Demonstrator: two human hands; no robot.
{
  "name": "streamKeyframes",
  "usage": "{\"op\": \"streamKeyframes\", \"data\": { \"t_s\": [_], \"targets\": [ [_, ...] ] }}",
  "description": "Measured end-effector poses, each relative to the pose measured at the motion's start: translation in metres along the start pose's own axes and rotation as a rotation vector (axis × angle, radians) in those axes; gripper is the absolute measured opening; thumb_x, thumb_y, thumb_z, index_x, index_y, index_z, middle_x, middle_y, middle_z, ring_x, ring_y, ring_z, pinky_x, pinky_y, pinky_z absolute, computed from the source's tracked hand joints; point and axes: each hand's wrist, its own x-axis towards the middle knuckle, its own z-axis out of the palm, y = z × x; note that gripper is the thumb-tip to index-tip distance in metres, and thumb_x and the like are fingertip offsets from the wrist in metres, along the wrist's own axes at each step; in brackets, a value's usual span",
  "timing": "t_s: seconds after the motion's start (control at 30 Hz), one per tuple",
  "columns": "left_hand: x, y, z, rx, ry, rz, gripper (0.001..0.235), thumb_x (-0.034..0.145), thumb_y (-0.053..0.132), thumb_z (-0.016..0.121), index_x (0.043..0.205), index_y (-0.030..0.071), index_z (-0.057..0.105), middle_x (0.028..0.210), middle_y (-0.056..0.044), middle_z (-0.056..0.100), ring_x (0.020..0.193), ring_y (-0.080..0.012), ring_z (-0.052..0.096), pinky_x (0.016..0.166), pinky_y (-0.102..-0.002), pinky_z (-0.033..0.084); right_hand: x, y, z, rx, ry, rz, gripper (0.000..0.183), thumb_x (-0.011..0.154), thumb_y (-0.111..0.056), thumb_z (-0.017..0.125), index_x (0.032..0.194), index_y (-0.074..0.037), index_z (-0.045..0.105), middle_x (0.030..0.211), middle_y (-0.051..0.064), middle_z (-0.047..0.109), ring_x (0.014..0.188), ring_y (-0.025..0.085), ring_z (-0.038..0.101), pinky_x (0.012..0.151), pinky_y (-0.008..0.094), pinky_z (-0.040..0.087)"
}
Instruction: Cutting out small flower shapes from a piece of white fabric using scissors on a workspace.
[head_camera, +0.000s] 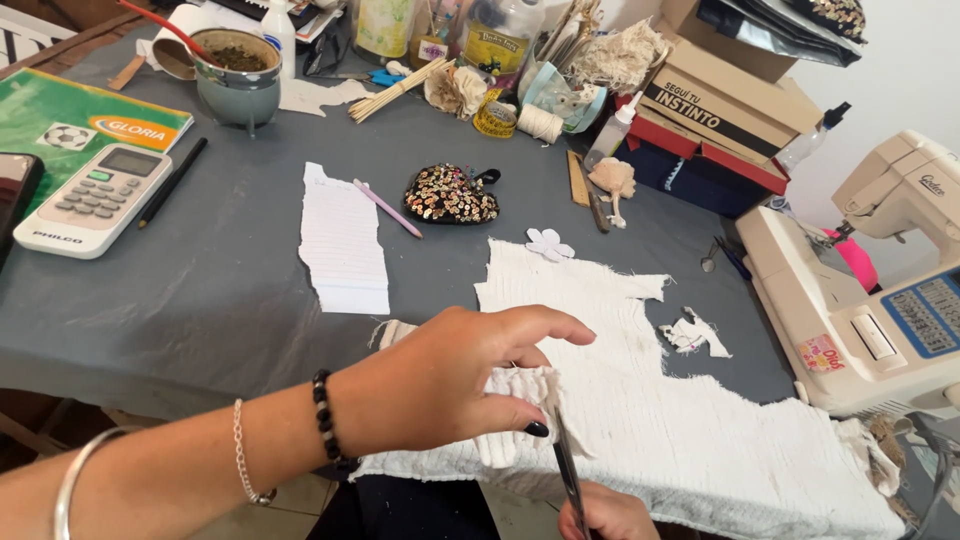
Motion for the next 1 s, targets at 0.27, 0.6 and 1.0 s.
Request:
{"op": "streamKeyframes", "data": {
  "t_s": [0.27, 0.6, 1.0],
  "targets": [
    [0.013, 0.003, -0.010, 0.041, -0.164, 0.082, 0.067, 0.082, 0.021, 0.077, 0.143, 0.018, 0.052, 0.119, -0.012, 0.077, 0.071, -0.0201, 0.070, 0.069, -0.032, 0.048, -0.001, 0.016, -0.015, 0.061, -0.024, -0.011, 0.032, 0.086, -0.034, 0.079, 0.064, -0.013, 0.068, 0.068, 0.003, 0.061, 0.063, 0.020, 0.058, 0.062, 0.029, 0.044],
    [0.025, 0.006, 0.000, 0.072, -0.313, 0.034, 0.077, 0.080, 0.022, 0.073, 0.151, 0.021, 0.043, 0.121, -0.006, 0.076, 0.074, -0.0262, 0.067, 0.078, -0.035, 0.049, 0.008, -0.008, -0.029, 0.040, -0.185, -0.193, 0.028, 0.095, -0.028, 0.070, 0.072, -0.015, 0.062, 0.073, -0.001, 0.057, 0.065, 0.015, 0.050, 0.061, 0.027, 0.038],
    [0.033, 0.013, -0.011, 0.076, -0.405, -0.095, 0.082, 0.075, 0.031, 0.076, 0.150, 0.025, 0.044, 0.120, -0.011, 0.075, 0.078, -0.0214, 0.067, 0.078, -0.033, 0.051, 0.007, -0.008, -0.029, 0.000, -0.146, -0.173, 0.032, 0.093, -0.035, 0.073, 0.068, -0.015, 0.066, 0.067, -0.003, 0.060, 0.063, 0.016, 0.056, 0.059, 0.028, 0.044]
  ]
}}
